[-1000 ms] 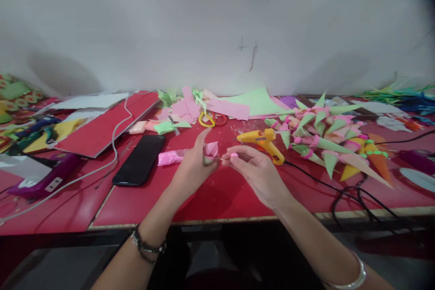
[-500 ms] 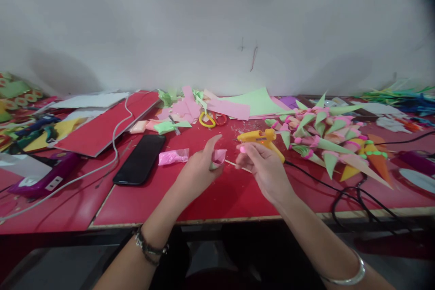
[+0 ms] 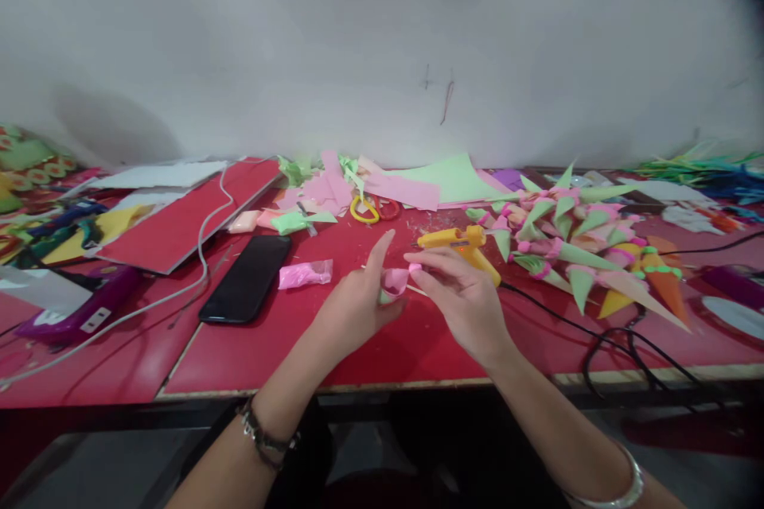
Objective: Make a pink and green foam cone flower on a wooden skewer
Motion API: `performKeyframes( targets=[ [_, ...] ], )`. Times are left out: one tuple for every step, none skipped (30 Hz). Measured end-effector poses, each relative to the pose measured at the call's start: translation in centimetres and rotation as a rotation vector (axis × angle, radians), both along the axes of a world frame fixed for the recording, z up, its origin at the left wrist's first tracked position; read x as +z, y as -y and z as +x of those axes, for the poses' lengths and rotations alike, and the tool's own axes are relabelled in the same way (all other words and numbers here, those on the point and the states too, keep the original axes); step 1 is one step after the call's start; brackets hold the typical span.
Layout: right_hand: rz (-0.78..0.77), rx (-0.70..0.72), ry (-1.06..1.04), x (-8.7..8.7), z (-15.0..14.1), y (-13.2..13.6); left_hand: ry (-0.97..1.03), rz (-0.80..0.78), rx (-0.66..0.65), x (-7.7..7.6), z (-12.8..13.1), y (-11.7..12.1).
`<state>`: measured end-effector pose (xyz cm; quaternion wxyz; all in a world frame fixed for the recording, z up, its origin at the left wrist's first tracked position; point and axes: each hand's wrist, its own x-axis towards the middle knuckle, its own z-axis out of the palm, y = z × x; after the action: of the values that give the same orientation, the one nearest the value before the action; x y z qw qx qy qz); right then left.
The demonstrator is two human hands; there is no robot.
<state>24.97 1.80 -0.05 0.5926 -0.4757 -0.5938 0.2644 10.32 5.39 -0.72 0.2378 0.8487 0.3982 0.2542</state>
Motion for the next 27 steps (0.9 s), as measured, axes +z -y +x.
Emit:
performKeyframes(
  targets=[
    [-0.007,0.000,0.000,-0.02,-0.02,-0.01,0.004,-0.003,0.002,0.03,0.01,0.03],
    [-0.014,0.005,-0.009,-0.05,-0.04,-0.03,0.007,-0.009,0.003,0.07,0.01,0.06],
    [-0.018,0.012,-0.019,-0.09,-0.06,-0.06,0.011,-0.015,0.003,0.13,0.01,0.08],
    [-0.021,0.018,-0.026,-0.12,-0.06,-0.09,0.016,-0.020,0.001,0.19,0.01,0.11],
    [-0.020,0.022,-0.030,-0.15,-0.06,-0.11,0.018,-0.023,0.002,0.25,0.00,0.13],
    [-0.017,0.025,-0.031,-0.17,-0.05,-0.12,0.019,-0.025,0.004,0.31,0.00,0.15],
    [-0.015,0.027,-0.030,-0.19,-0.03,-0.14,0.017,-0.025,0.010,0.37,0.00,0.16],
    [-0.017,0.030,-0.031,-0.23,-0.01,-0.15,0.016,-0.022,0.017,0.43,0.00,0.16],
    [-0.024,0.035,-0.037,-0.28,0.01,-0.18,0.012,-0.016,0.024,0.47,0.00,0.16],
    [-0.035,0.046,-0.046,-0.35,0.03,-0.21,0.008,-0.008,0.030,0.50,0.01,0.14],
    [-0.050,0.059,-0.057,-0.44,0.03,-0.26,0.005,0.004,0.034,0.52,0.02,0.12],
    [-0.066,0.072,-0.069,-0.54,0.02,-0.30,0.004,0.018,0.037,0.52,0.03,0.09],
    [-0.080,0.085,-0.081,-0.63,-0.01,-0.35,0.006,0.034,0.038,0.52,0.04,0.07],
    [-0.090,0.095,-0.090,-0.72,-0.07,-0.39,0.013,0.048,0.038,0.52,0.04,0.04],
    [-0.098,0.104,-0.096,-0.78,-0.13,-0.42,0.024,0.059,0.036,0.52,0.04,0.03],
    [-0.104,0.113,-0.099,-0.81,-0.20,-0.43,0.038,0.066,0.032,0.53,0.04,0.03],
    [-0.107,0.121,-0.103,-0.81,-0.27,-0.42,0.049,0.068,0.029,0.55,0.03,0.04],
    [-0.108,0.125,-0.107,-0.78,-0.31,-0.39,0.059,0.065,0.027,0.57,0.02,0.07],
    [-0.107,0.122,-0.110,-0.73,-0.34,-0.36,0.066,0.058,0.026,0.61,0.01,0.10],
    [-0.100,0.110,-0.113,-0.68,-0.34,-0.32,0.072,0.048,0.027,0.64,0.00,0.14],
    [-0.088,0.100,-0.112,-0.64,-0.32,-0.28,0.077,0.038,0.029,0.66,0.01,0.18],
    [-0.073,0.099,-0.106,-0.62,-0.28,-0.25,0.080,0.030,0.032,0.67,0.04,0.22],
    [-0.059,0.110,-0.094,-0.64,-0.25,-0.24,0.080,0.024,0.033,0.66,0.09,0.25],
    [-0.049,0.132,-0.081,-0.68,-0.22,-0.25,0.076,0.027,0.034,0.64,0.14,0.27],
    [-0.044,0.155,-0.070,-0.73,-0.20,-0.28,0.068,0.047,0.038,0.61,0.19,0.28],
    [-0.048,0.165,-0.062,-0.80,-0.20,-0.32,0.056,0.086,0.046,0.56,0.21,0.27],
    [-0.056,0.156,-0.063,-0.85,-0.20,-0.38,0.037,0.142,0.059,0.50,0.20,0.21]
  ],
)
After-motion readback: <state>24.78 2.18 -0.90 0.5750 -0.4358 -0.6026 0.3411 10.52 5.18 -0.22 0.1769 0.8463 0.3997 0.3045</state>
